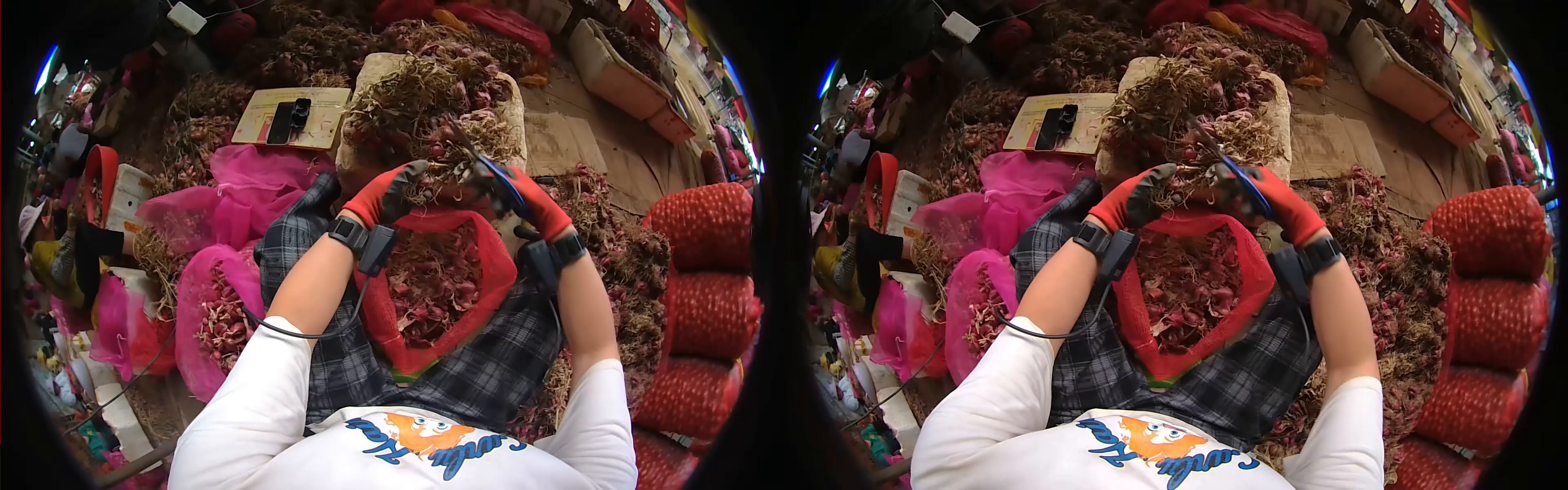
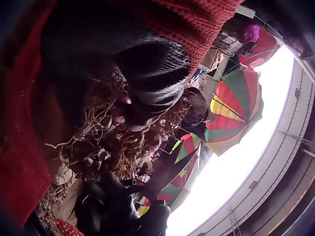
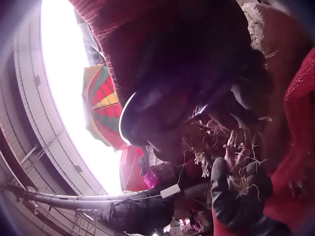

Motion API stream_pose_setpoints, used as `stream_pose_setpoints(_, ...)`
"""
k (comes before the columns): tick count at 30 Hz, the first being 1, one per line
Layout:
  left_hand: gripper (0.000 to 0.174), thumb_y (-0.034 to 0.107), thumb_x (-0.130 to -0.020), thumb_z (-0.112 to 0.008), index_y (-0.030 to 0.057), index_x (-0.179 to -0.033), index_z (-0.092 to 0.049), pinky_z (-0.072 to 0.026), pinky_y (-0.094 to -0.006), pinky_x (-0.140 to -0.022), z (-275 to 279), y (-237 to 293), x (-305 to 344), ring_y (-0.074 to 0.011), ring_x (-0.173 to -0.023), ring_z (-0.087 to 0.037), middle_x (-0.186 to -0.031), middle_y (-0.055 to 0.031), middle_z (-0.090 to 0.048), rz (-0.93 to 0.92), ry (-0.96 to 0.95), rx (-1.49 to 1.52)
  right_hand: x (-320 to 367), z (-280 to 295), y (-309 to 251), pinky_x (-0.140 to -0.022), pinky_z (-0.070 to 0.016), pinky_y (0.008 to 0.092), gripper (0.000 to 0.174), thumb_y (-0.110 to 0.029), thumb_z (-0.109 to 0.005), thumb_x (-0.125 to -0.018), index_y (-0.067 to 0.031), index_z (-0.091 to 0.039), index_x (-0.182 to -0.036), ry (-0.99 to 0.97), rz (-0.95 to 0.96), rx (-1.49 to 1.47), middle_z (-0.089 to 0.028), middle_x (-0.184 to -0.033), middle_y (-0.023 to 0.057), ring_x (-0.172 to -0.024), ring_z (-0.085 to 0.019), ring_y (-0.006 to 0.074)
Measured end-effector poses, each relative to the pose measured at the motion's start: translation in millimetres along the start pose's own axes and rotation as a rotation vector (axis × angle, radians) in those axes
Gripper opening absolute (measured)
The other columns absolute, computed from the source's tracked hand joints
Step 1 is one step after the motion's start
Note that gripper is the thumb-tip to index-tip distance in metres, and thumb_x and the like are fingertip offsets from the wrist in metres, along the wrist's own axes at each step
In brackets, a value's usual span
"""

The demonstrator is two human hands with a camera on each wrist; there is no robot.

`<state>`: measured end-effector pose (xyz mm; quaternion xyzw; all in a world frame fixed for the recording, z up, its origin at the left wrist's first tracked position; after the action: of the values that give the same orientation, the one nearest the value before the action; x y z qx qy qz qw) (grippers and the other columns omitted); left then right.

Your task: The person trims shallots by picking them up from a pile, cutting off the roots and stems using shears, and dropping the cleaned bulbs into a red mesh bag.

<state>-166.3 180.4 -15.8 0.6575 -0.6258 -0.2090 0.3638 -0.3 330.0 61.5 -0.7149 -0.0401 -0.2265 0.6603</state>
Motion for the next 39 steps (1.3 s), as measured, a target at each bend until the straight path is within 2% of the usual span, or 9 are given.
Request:
stream_pose_setpoints(3,0.036,0.029,-0.096,-0.047,0.0043,-0.122,-0.052,-0.0450,-0.0275,-0.088,-8,11,8,-0.0126,-0.106,-0.053,-0.116,-0.0059,-0.056,-0.066,0.011,-0.145,43,-17,11,-0.042,-0.0425,0.0209,0.044,-0.043,-0.059,-0.085,-0.0044,-0.060,-0.105,-0.001,-0.117,0.008,-0.061,-0.070,0.0030,-0.046,-0.051,0.0070)
stream_pose_setpoints(9,0.024,0.013,-0.089,-0.058,0.0025,-0.110,-0.057,-0.0463,-0.0233,-0.079,3,7,-1,-0.0090,-0.093,-0.057,-0.105,-0.0022,-0.061,0.049,0.125,-0.355,63,-22,25,-0.041,-0.0432,0.0248,0.050,-0.046,-0.055,-0.087,-0.0025,-0.059,-0.110,-0.028,-0.288,0.093,-0.062,-0.071,0.0080,-0.043,-0.049,0.0090)
stream_pose_setpoints(12,0.021,0.006,-0.086,-0.061,0.0011,-0.106,-0.057,-0.0464,-0.0211,-0.075,-4,7,7,-0.0076,-0.088,-0.058,-0.101,-0.0022,-0.062,0.061,0.109,-0.359,64,-41,1,-0.047,-0.0366,0.0210,0.056,-0.053,-0.044,-0.091,-0.0014,-0.064,-0.092,-0.031,-0.193,0.160,-0.052,-0.059,0.0015,-0.050,-0.047,0.0066)
stream_pose_setpoints(15,0.020,0.007,-0.086,-0.061,0.0002,-0.104,-0.057,-0.0462,-0.0207,-0.071,-7,12,11,-0.0067,-0.084,-0.058,-0.100,-0.0027,-0.062,0.019,0.092,-0.451,53,-42,7,-0.040,-0.0400,0.0238,0.042,-0.045,-0.053,-0.089,-0.0090,-0.062,-0.109,-0.050,-0.184,0.111,-0.061,-0.066,0.0053,-0.043,-0.049,0.0091)
stream_pose_setpoints(18,0.018,0.008,-0.086,-0.061,0.0005,-0.103,-0.057,-0.0453,-0.0198,-0.069,-11,9,11,-0.0066,-0.079,-0.057,-0.096,-0.0018,-0.062,-0.009,0.092,-0.442,36,-34,18,-0.038,-0.0391,0.0246,0.042,-0.044,-0.055,-0.088,-0.0064,-0.064,-0.104,-0.015,-0.218,0.209,-0.060,-0.063,0.0040,-0.043,-0.050,0.0096)
stream_pose_setpoints(21,0.020,0.012,-0.087,-0.061,0.0019,-0.104,-0.058,-0.0447,-0.0212,-0.069,-10,10,12,-0.0068,-0.080,-0.055,-0.094,-0.0010,-0.060,0.049,0.131,-0.514,30,-34,28,-0.038,-0.0384,0.0247,0.037,-0.038,-0.060,-0.086,-0.0035,-0.065,-0.097,0.134,-0.282,0.203,-0.058,-0.060,0.0030,-0.042,-0.050,0.0096)
stream_pose_setpoints(27,0.029,0.030,-0.090,-0.057,0.0044,-0.103,-0.060,-0.0421,-0.0241,-0.077,-1,8,21,-0.0074,-0.088,-0.052,-0.097,-0.0011,-0.058,0.114,0.146,-0.237,56,-45,37,-0.040,-0.0400,0.0248,0.028,-0.029,-0.064,-0.082,-0.0027,-0.065,-0.092,-0.003,-0.298,-0.011,-0.051,-0.057,0.0015,-0.042,-0.050,0.0105)
stream_pose_setpoints(35,0.038,0.039,-0.092,-0.051,0.0043,-0.106,-0.061,-0.0400,-0.0271,-0.084,-13,19,26,-0.0115,-0.095,-0.050,-0.100,-0.0014,-0.058,-0.050,0.118,-0.546,58,-56,41,-0.039,-0.0370,0.0245,0.041,-0.035,-0.053,-0.090,0.0028,-0.061,-0.104,0.009,-0.361,0.080,-0.051,-0.060,0.0006,-0.045,-0.046,0.0078)
stream_pose_setpoints(39,0.042,0.040,-0.093,-0.049,0.0035,-0.110,-0.059,-0.0399,-0.0272,-0.086,-14,20,30,-0.0115,-0.095,-0.051,-0.104,-0.0028,-0.059,-0.049,0.060,-0.492,22,-51,41,-0.037,-0.0371,0.0264,0.043,-0.043,-0.061,-0.084,0.0003,-0.066,-0.088,0.100,-0.185,0.090,-0.055,-0.057,0.0051,-0.039,-0.047,0.0118)
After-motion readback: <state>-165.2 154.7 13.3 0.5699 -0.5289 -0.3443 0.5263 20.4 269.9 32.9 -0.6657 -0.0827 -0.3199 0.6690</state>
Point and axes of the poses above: each hand's wrist, its own x-axis away from the middle knuckle, its own z-axis out of the back of the hand, y = z × x, the point moved 5 cm from there along -x, towards the middle knuckle
